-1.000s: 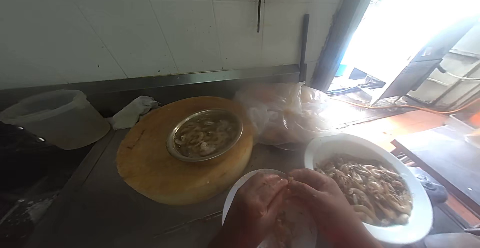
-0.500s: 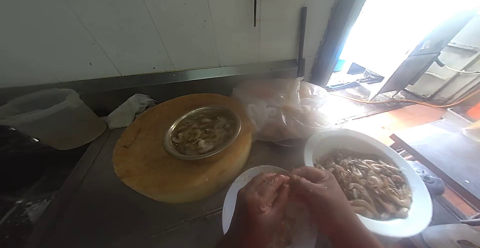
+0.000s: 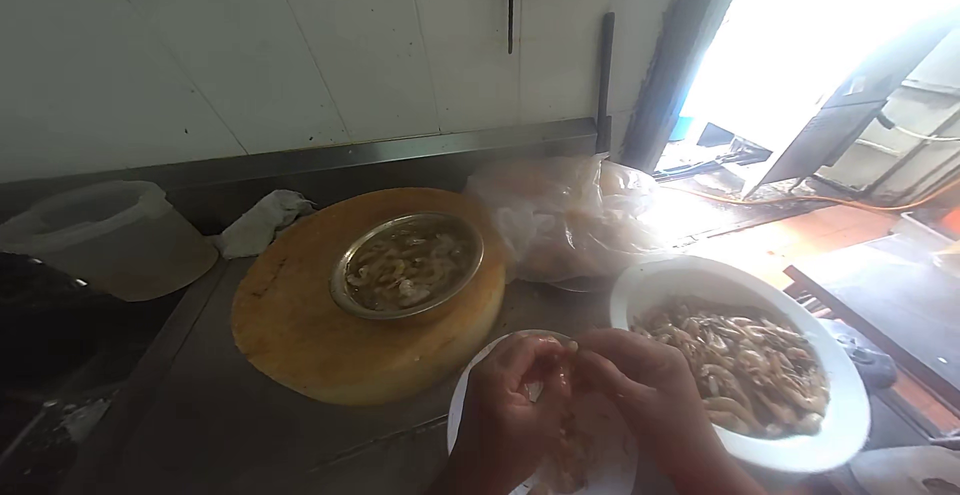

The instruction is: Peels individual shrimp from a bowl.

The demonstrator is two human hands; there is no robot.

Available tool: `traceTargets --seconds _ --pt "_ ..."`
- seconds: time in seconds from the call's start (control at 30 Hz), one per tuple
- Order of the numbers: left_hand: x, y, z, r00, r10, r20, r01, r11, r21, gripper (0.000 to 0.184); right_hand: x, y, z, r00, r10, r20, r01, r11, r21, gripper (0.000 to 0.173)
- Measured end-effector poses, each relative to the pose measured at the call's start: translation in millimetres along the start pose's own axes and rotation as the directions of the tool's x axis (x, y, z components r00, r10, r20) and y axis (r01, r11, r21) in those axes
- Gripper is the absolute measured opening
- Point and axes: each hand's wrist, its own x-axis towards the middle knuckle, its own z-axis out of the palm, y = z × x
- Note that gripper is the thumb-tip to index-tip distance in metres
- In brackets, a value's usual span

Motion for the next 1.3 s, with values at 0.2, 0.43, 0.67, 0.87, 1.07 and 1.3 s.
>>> traceTargets --seconds 0.2,0.43,0.67,0.87,1.07,1.3 --pt "-3 -2 2 0.972 0.221 -0.076 -0.188 0.933 0.306 0.013 0 2 2 0.999 -0.034 0.025 0.036 0.994 -0.104 0.022" --pt "-8 0 8 0.928 0.366 -0.073 -0.278 0.807 0.521 0.019 -1 5 7 0.988 -0.155 -0.024 0.142 0.951 -0.273 0.015" --pt "-9 1 9 0.907 0.419 -0.041 -0.333 0.774 0.538 0.018 -2 0 2 0.993 -0.118 -0.014 0.108 0.941 -0.32 0.017" --pt "-11 -1 11 0.913 0.404 -0.06 -0.312 0.786 0.534 0.018 -5 5 9 0.974 -0.209 -0.086 0.165 0.917 -0.363 0.018" --pt "-10 0 13 0.954 0.27 -0.128 -0.215 0.918 0.334 0.015 -4 8 9 0.962 -0.253 -0.103 0.199 0.907 -0.37 0.015" --pt "-11 3 15 0.983 0.136 -0.122 -0.123 0.987 0.106 0.013 -1 9 -1 0.966 -0.25 -0.07 0.211 0.913 -0.35 0.009"
